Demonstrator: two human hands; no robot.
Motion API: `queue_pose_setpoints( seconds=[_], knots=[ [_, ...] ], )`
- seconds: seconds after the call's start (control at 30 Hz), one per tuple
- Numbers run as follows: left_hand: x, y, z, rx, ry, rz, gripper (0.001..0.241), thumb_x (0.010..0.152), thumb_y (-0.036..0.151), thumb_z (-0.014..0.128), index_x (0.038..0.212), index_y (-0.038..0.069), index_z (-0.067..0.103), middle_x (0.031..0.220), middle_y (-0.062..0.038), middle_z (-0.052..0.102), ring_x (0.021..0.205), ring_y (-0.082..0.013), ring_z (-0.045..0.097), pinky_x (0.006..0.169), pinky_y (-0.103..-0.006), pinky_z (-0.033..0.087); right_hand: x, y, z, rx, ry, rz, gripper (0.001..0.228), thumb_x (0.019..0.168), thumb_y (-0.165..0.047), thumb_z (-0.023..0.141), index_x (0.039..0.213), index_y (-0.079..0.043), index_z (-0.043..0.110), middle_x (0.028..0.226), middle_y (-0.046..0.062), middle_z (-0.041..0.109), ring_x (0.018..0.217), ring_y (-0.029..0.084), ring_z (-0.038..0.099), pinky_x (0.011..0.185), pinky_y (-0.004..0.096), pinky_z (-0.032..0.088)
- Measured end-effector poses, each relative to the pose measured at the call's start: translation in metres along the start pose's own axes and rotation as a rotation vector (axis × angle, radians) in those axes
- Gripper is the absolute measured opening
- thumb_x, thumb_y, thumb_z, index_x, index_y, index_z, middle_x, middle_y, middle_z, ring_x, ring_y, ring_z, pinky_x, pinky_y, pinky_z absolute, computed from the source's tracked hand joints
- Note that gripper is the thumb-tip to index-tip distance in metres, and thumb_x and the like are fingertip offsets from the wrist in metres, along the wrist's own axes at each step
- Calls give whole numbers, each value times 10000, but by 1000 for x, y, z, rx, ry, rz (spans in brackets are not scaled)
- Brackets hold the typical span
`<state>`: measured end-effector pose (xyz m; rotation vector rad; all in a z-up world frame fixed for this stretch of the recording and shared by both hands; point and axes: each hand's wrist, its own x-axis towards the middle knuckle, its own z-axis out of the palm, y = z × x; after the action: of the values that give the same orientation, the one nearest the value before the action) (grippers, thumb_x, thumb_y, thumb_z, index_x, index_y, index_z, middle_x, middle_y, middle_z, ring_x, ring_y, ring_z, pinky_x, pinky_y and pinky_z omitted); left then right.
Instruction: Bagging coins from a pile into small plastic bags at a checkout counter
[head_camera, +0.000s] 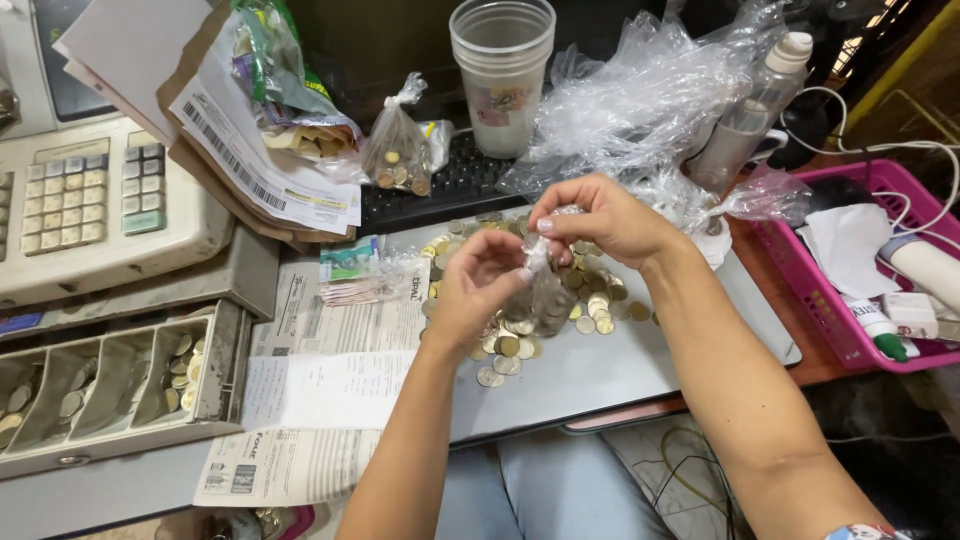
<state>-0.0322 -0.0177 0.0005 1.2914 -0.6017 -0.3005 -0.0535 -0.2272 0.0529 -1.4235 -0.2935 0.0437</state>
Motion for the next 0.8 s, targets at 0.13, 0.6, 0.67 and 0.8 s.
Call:
queue_pose_setpoints(
  seconds=[0.13,0.6,0.67,0.8],
  knots=[
    [-2,9,5,560,48,442,395,817,39,796,1185,74,655,975,-106,695,933,-248,696,816,-371,594,7,21,-7,40,139,32,121,878,-16,742,976,37,697,689,70,647,561,138,687,490,254,584],
    [4,-16,-2,593,276,361,61,919,79,701,943,101,752,749,-57,690,665,-158,647,604,-266,527,16,26,3,-34,205,-114,471,899,-79,750,1311,3,538,875,149,711,674,199,724,553,283,611],
    [3,-10,-2,527,300,317,48,893,69,715,905,91,756,713,-63,691,642,-167,651,566,-268,519,20,33,-2,-130,254,-210,520,880,-71,789,1320,-6,519,956,154,703,727,216,738,577,291,617],
    [3,-7,-1,365,333,155,60,891,67,697,852,73,742,646,-50,665,589,-114,609,552,-263,502,13,15,16,-566,124,-287,206,841,-22,798,1031,-50,725,776,71,690,689,163,662,618,264,547]
  ],
)
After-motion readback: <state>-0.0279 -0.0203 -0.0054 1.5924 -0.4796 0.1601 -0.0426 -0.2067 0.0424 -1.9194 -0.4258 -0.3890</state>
